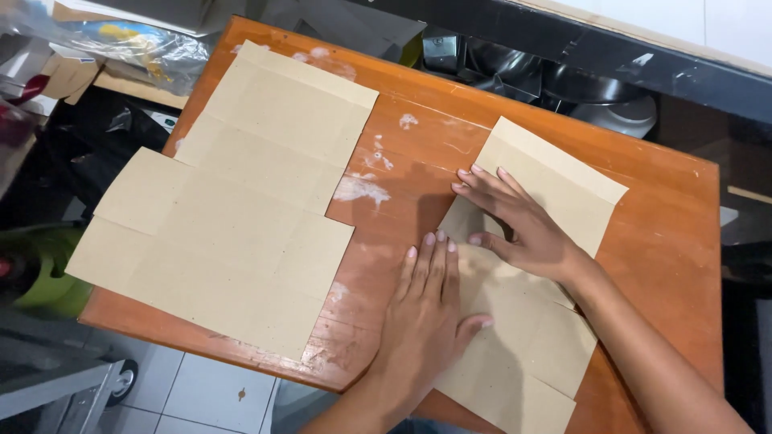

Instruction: The person folds a flat cardboard box blank into a rectangular box by hand, creasing the edges and tucking the flaps to form the sides and bottom. They then place the finished box on a shelf with other completed boxes and begin folding another blank.

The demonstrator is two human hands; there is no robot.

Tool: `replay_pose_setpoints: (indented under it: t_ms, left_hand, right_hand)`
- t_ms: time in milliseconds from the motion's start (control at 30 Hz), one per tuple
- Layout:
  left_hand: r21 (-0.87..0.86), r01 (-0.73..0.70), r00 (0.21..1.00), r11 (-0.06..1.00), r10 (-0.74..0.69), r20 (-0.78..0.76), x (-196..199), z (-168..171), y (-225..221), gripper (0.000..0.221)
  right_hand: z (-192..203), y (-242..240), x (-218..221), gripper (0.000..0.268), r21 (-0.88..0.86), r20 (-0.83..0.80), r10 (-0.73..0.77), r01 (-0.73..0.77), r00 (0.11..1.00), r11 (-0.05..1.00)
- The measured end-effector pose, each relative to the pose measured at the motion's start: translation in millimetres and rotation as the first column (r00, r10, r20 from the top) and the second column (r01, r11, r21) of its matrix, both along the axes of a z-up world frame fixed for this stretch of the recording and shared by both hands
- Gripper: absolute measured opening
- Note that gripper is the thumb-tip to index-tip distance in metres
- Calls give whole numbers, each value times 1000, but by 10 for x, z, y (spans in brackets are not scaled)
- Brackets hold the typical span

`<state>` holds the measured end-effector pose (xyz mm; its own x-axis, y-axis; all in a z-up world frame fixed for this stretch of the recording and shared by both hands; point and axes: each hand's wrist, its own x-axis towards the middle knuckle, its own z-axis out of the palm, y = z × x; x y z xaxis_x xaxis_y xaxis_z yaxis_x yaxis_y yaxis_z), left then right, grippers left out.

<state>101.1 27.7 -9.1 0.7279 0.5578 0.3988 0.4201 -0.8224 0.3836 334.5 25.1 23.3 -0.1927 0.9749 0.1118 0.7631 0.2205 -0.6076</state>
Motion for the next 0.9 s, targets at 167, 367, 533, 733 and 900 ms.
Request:
replay_pose_setpoints:
  t_ms: [167,367,533,733,900]
  left_hand:
    - [-18,19,998,1000,-20,-52,-6,48,-21,82]
    - [-58,38,999,998,-39,-24,9,179,22,68]
    - [-79,146,989,986,-148,-14,-14,172,84,61]
    - [-69,171,984,983,-173,-31,-23,93,99,54]
    - [-88,211,976,973,-215,-33,-40,49,120,54]
  right_hand:
    - [3,31,-10,62,16,49,-45,45,998,999]
    - [-101,36,32,65,108,95,-58,47,994,993]
    - [-98,46,48,58,77,95,-61,53,994,996]
    - [-21,63,16,59,97,97,-71,61,993,993]
    - [-4,76,14,59,82,113,-74,65,991,994]
